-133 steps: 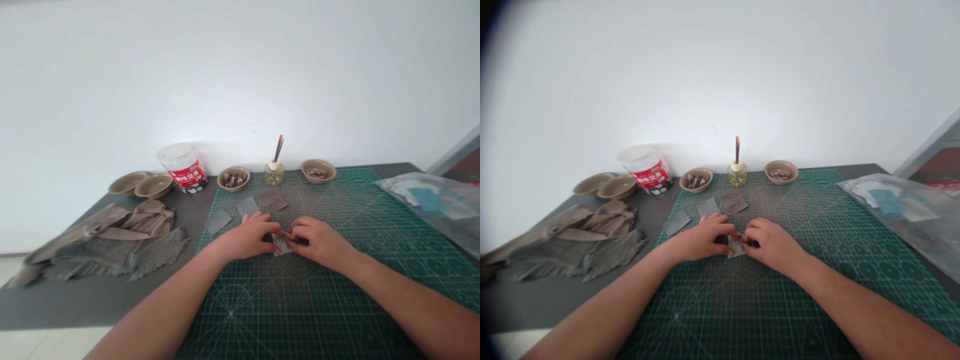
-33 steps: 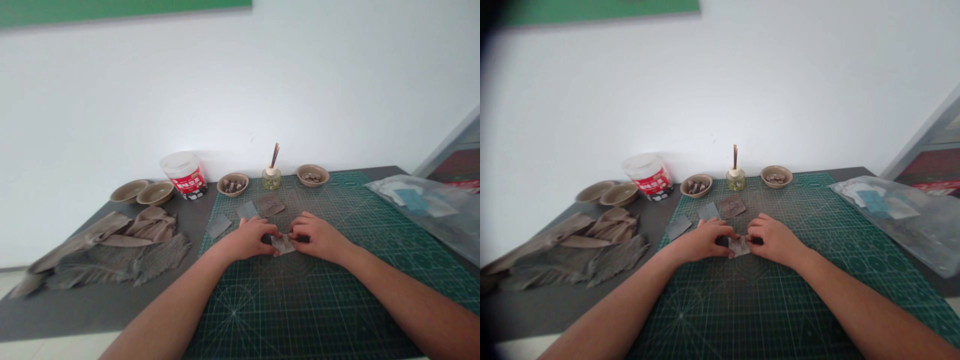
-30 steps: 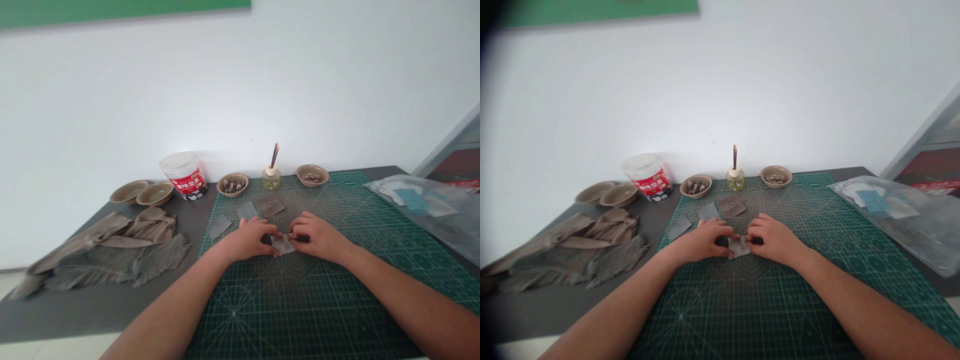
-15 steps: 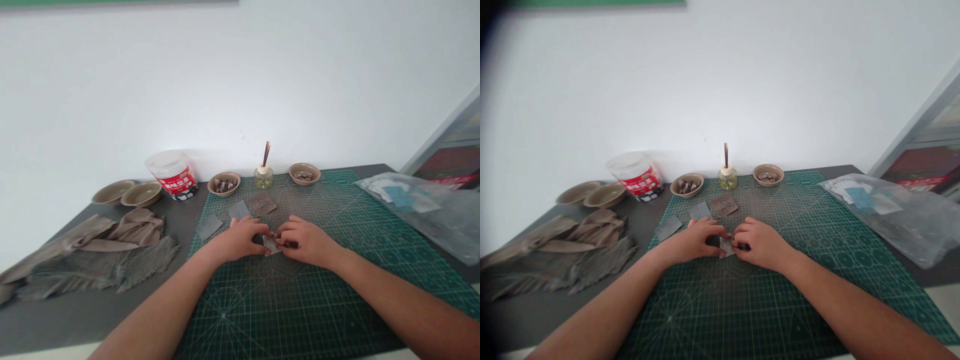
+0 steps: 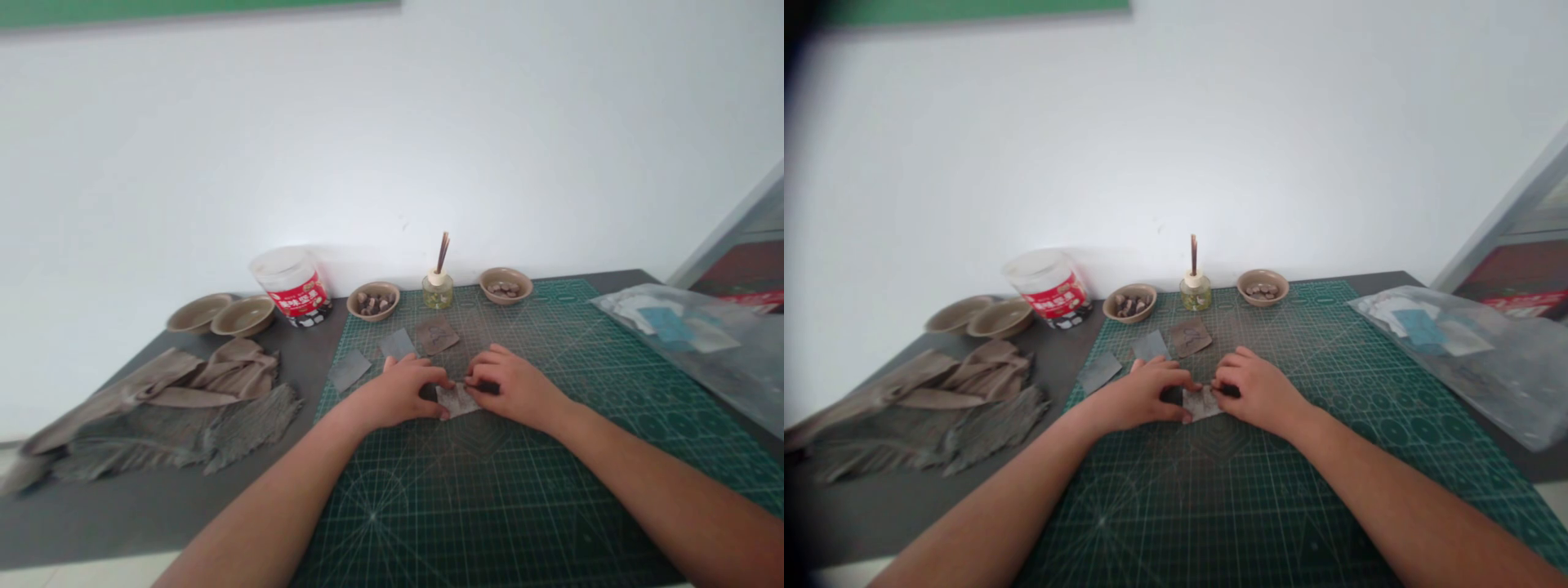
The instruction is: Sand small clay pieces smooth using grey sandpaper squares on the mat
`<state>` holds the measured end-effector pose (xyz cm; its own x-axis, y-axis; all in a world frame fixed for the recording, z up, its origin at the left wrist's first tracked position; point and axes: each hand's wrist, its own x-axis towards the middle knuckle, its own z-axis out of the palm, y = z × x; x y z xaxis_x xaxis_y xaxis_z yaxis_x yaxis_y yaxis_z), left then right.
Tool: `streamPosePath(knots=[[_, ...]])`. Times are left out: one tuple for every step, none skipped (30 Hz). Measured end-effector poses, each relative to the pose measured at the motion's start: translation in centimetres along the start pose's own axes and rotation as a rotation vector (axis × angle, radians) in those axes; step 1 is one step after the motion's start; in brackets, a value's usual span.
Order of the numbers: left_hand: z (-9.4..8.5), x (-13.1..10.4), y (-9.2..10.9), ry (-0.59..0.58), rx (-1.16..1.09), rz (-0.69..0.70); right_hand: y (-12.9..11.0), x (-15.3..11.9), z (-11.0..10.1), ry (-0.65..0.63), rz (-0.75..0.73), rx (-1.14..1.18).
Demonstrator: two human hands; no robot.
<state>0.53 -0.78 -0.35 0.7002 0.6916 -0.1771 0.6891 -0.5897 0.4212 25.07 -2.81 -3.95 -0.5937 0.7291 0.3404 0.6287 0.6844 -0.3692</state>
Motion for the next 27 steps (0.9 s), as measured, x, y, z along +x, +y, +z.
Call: streamPosePath(knots=[[0.0, 0.0, 0.0, -0.001, 0.0, 0.0, 0.0, 0.0, 0.1, 0.002, -0.005, -0.004], [-0.1, 0.0, 0.0, -0.003, 0.0, 0.0, 0.0, -0.1, 0.1, 0.002, -0.011, -0.006], [-0.1, 0.0, 0.1, -0.005, -0.001, 0.0, -0.1, -0.1, 0.1, 0.0, -0.017, -0.006], [-0.1, -0.1, 0.1, -0.006, -0.003, 0.001, -0.2, -0.2, 0.1, -0.007, -0.027, -0.001], [-0.1, -0.1, 0.1, -0.006, -0.003, 0.001, -0.3, -0.3, 0.0, -0.021, -0.042, 0.009], [-0.1, -0.1, 0.1, -0.005, -0.003, 0.0, -0.4, -0.4, -0.1, -0.042, -0.058, 0.021], [-0.1, -0.1, 0.1, -0.005, -0.002, -0.001, -0.5, -0.4, -0.3, -0.064, -0.069, 0.03], [-0.1, -0.1, 0.1, -0.005, -0.001, -0.001, -0.5, -0.5, -0.5, -0.079, -0.071, 0.033], [-0.1, -0.1, 0.1, -0.004, 0.0, -0.003, -0.5, -0.5, -0.6, -0.084, -0.063, 0.029], [-0.1, -0.1, 0.1, -0.002, 0.0, -0.004, -0.4, -0.5, -0.7, -0.08, -0.048, 0.018], [-0.1, -0.1, 0.1, -0.001, -0.002, -0.004, -0.3, -0.5, -0.8, -0.068, -0.031, 0.004], [-0.1, -0.1, 0.1, -0.002, -0.006, -0.003, -0.3, -0.4, -0.8, -0.058, -0.02, -0.003], [-0.1, -0.1, 0.1, -0.003, -0.011, -0.003, -0.3, -0.3, -0.8, -0.053, -0.022, 0.0], [-0.1, -0.1, 0.1, -0.005, -0.014, -0.004, -0.3, -0.3, -0.8, -0.058, -0.035, 0.014], [-0.1, -0.1, 0.1, -0.006, -0.016, -0.006, -0.3, -0.3, -0.8, -0.071, -0.052, 0.034], [-0.1, -0.1, 0.1, -0.006, -0.017, -0.007, -0.3, -0.3, -0.8, -0.087, -0.066, 0.053], [-0.1, -0.1, 0.1, -0.005, -0.018, -0.008, -0.3, -0.3, -0.8, -0.097, -0.071, 0.065], [-0.1, -0.1, 0.1, -0.004, -0.02, -0.008, -0.3, -0.3, -0.9, -0.098, -0.065, 0.066], [-0.1, -0.1, 0.2, -0.004, -0.023, -0.008, -0.2, -0.3, -0.9, -0.09, -0.05, 0.058], [-0.2, -0.1, 0.2, -0.007, -0.026, -0.007, -0.2, -0.3, -0.9, -0.075, -0.032, 0.048], [-0.2, -0.1, 0.2, -0.011, -0.027, -0.008, -0.2, -0.3, -0.9, -0.059, -0.018, 0.04], [-0.2, -0.2, 0.2, -0.015, -0.027, -0.009, -0.2, -0.3, -0.9, -0.051, -0.015, 0.039], [-0.2, -0.2, 0.3, -0.018, -0.025, -0.012, -0.2, -0.3, -0.9, -0.058, -0.021, 0.045], [-0.3, -0.2, 0.3, -0.021, -0.023, -0.015, -0.3, -0.4, -0.9, -0.074, -0.031, 0.054], [-0.3, -0.2, 0.3, -0.023, -0.021, -0.017, -0.3, -0.4, -0.9, -0.089, -0.038, 0.063], [-0.3, -0.2, 0.3, -0.025, -0.02, -0.018, -0.3, -0.5, -0.9, -0.099, -0.038, 0.068], [-0.4, -0.2, 0.3, -0.027, -0.022, -0.018, -0.2, -0.5, -1.0, -0.104, -0.03, 0.069]])
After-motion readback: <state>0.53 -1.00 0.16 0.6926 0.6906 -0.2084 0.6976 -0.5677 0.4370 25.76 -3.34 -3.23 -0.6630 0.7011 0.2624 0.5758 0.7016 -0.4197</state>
